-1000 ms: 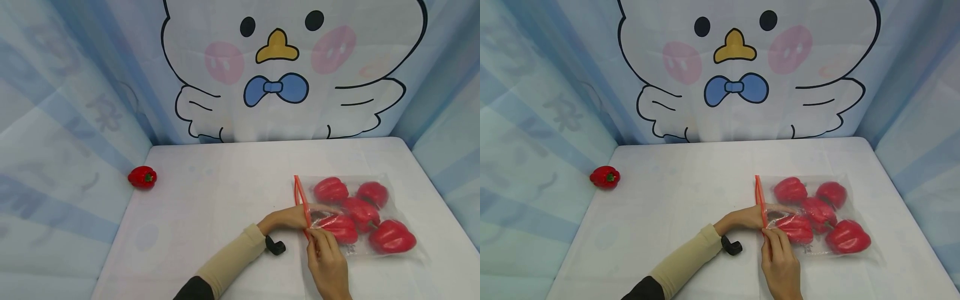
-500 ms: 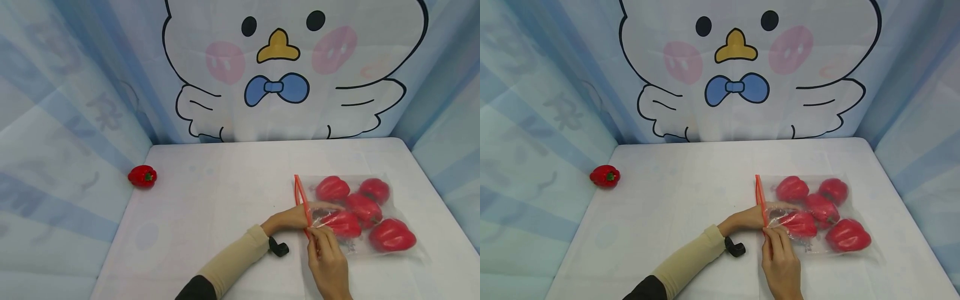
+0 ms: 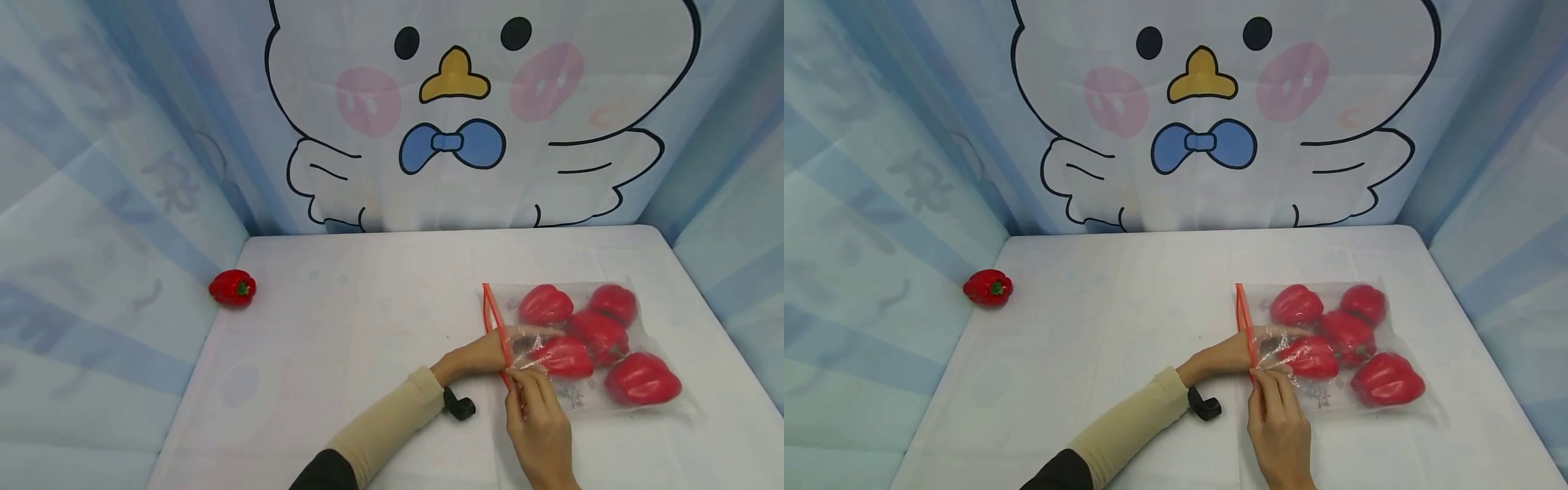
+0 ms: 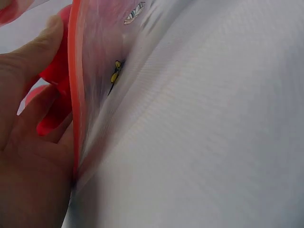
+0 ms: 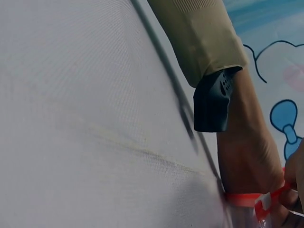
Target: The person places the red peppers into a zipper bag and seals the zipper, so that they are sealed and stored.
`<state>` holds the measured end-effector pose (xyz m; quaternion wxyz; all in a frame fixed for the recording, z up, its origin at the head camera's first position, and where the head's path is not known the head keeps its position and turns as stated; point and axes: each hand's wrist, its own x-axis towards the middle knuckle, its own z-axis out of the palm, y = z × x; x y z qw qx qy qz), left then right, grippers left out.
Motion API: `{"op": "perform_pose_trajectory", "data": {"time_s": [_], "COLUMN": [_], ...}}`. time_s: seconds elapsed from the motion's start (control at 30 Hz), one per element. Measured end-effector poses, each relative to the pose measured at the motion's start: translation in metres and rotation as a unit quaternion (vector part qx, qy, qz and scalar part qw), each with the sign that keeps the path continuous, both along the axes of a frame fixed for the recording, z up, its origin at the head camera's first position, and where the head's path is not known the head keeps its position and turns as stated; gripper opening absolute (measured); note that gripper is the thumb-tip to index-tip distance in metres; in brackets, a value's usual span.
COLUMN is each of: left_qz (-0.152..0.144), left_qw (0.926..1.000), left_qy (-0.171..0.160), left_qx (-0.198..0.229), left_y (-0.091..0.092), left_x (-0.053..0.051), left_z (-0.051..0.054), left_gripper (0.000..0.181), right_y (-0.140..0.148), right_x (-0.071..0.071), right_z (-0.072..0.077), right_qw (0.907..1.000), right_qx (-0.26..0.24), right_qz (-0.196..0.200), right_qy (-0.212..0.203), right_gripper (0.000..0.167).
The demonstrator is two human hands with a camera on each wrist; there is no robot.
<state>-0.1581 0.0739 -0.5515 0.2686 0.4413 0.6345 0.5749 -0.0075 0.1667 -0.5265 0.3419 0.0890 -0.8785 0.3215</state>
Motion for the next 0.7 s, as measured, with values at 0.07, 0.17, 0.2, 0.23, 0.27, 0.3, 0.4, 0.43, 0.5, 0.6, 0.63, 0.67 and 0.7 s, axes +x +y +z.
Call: {"op": "perform_pose_trajectory", "data": {"time_s": [0.07, 0.17, 0.2, 0.23, 0.27, 0.3, 0.4, 0.43, 0.5, 0.6, 0.63, 0.67, 0.7], "left_qz": [0.012, 0.035, 0.044, 0.052, 0.059, 0.063, 0.069, 0.069, 0.070, 0.069, 0.065, 0.061, 0.058], "left_qw": [0.9998, 0.9980, 0.9967, 0.9951, 0.9938, 0.9924, 0.9897, 0.9891, 0.9880, 0.9879, 0.9886, 0.9889, 0.9894], "left_qy": [0.008, 0.029, 0.040, 0.055, 0.062, 0.072, 0.086, 0.090, 0.093, 0.093, 0.093, 0.093, 0.094], "left_qx": [-0.016, -0.045, -0.056, -0.064, -0.070, -0.077, -0.091, -0.094, -0.101, -0.103, -0.099, -0.099, -0.095], "left_y": [-0.001, -0.003, -0.004, -0.006, -0.007, -0.008, -0.012, -0.013, -0.015, -0.016, -0.015, -0.015, -0.015], "left_x": [0.001, 0.003, 0.004, 0.005, 0.005, 0.006, 0.008, 0.008, 0.010, 0.011, 0.011, 0.011, 0.011], "left_z": [0.000, 0.001, 0.001, 0.002, 0.002, 0.002, 0.005, 0.006, 0.006, 0.006, 0.004, 0.003, 0.003], "left_gripper": [0.063, 0.069, 0.071, 0.071, 0.072, 0.072, 0.072, 0.071, 0.069, 0.065, 0.063, 0.061, 0.060], "right_y": [0.000, -0.001, -0.001, -0.001, -0.001, -0.001, -0.001, -0.001, -0.001, 0.000, 0.000, 0.000, 0.000], "right_x": [0.000, -0.001, -0.002, -0.002, -0.002, -0.002, 0.000, 0.000, 0.001, 0.001, 0.000, 0.000, 0.000], "right_z": [0.000, -0.002, -0.002, -0.002, -0.002, -0.002, -0.002, -0.001, -0.001, 0.000, 0.000, 0.000, 0.000], "right_qw": [1.0000, 0.9998, 0.9997, 0.9996, 0.9995, 0.9996, 1.0000, 1.0000, 1.0000, 1.0000, 1.0000, 1.0000, 1.0000], "right_qx": [-0.001, -0.008, -0.010, -0.012, -0.012, -0.012, -0.004, -0.001, 0.002, 0.002, 0.000, 0.000, -0.001], "right_qz": [0.000, 0.003, 0.004, 0.005, 0.005, 0.005, 0.002, 0.001, -0.001, -0.001, -0.001, -0.001, -0.001], "right_qy": [0.003, 0.018, 0.023, 0.027, 0.028, 0.026, 0.008, 0.001, -0.005, -0.001, 0.003, 0.005, 0.003], "right_gripper": [0.031, 0.031, 0.031, 0.032, 0.032, 0.032, 0.030, 0.029, 0.029, 0.029, 0.029, 0.029, 0.029]}}
